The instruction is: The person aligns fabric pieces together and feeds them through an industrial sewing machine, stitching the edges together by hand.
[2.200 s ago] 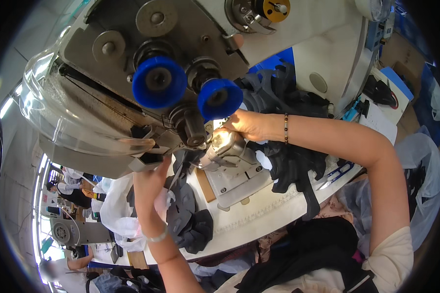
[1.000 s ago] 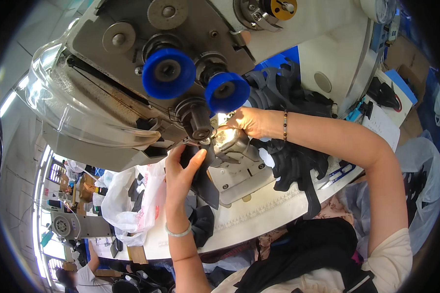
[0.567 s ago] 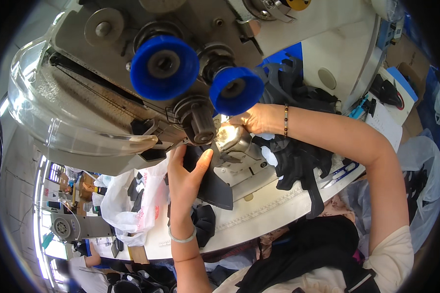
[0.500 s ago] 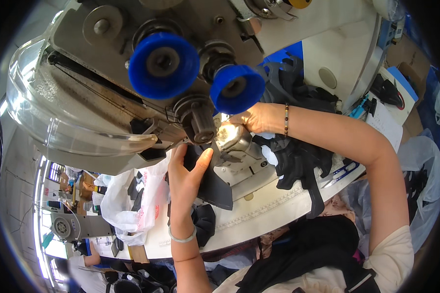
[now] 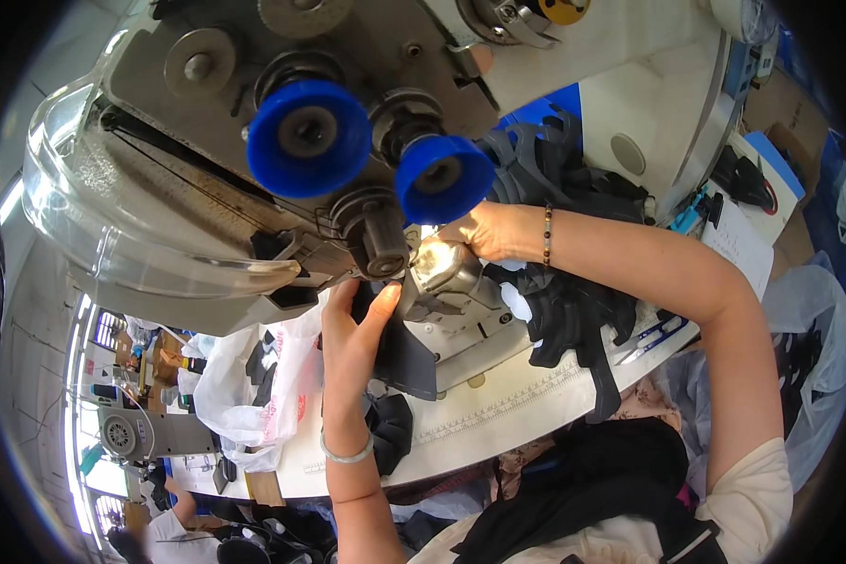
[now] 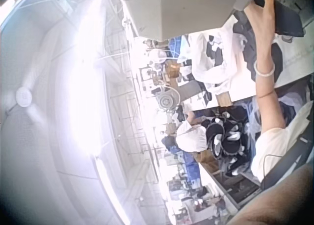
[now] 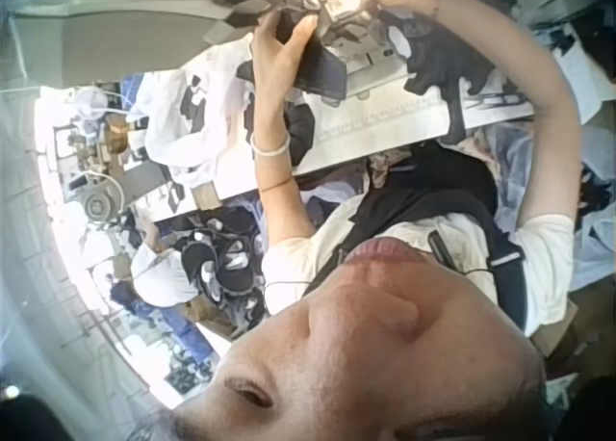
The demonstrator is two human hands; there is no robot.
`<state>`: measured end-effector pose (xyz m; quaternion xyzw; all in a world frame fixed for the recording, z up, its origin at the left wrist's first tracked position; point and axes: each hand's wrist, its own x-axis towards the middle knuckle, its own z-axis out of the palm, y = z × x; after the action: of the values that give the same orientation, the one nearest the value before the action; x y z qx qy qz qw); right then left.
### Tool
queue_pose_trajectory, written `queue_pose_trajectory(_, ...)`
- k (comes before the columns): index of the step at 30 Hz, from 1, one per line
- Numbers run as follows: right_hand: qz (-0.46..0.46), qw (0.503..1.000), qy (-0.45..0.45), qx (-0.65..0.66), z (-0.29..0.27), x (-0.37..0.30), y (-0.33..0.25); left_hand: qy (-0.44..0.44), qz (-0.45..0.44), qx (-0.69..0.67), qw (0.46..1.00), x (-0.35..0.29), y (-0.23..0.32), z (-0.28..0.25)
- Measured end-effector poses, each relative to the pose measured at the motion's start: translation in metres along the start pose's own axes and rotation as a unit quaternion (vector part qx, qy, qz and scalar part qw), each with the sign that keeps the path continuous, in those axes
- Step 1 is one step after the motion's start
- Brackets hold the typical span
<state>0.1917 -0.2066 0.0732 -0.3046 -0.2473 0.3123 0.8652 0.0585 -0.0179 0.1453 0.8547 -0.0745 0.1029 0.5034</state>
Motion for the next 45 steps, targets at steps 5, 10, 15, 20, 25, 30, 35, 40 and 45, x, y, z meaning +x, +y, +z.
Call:
queue_pose_trajectory(5, -0.006, 1.000, 0.017, -0.008, 0.004, 0.004, -0.002, 0.020, 0.014, 0.000, 1.000, 0.001, -0.001, 0.003)
queue_pose_trajectory(10, -0.012, 0.999, 0.036, -0.014, 0.002, 0.004, -0.007, 0.028, 0.024, 0.023, 0.999, 0.001, 0.004, 0.005)
queue_pose_trajectory(15, -0.021, 0.998, 0.053, -0.028, 0.015, 0.012, -0.013, 0.029, 0.029, 0.031, 0.999, 0.000, 0.007, 0.003)
queue_pose_trajectory(20, -0.021, 0.997, 0.062, -0.035, 0.014, 0.015, -0.007, 0.021, 0.031, 0.013, 0.999, -0.002, 0.005, 0.003)
queue_pose_trajectory(25, -0.030, 0.995, 0.076, -0.052, 0.019, 0.009, -0.008, 0.068, 0.094, 0.142, 0.983, -0.009, -0.003, 0.000)
queue_pose_trajectory(30, -0.031, 0.994, 0.082, -0.061, 0.026, 0.008, -0.007, 0.071, -0.064, 0.041, 0.995, -0.015, -0.015, -0.011)
queue_pose_trajectory(35, -0.013, 0.990, 0.117, -0.074, 0.025, 0.009, -0.011, 0.235, 0.044, 0.123, 0.963, -0.043, 0.016, -0.018)
queue_pose_trajectory(40, -0.159, 0.620, 0.204, -0.740, 0.040, -0.031, -0.088, 0.371, -0.028, 0.357, 0.857, -0.170, 0.042, -0.065)
queue_pose_trajectory(45, -0.223, 0.549, 0.175, -0.787, -0.018, -0.034, -0.100, 0.187, -0.347, 0.280, 0.875, -0.320, -0.042, -0.107)
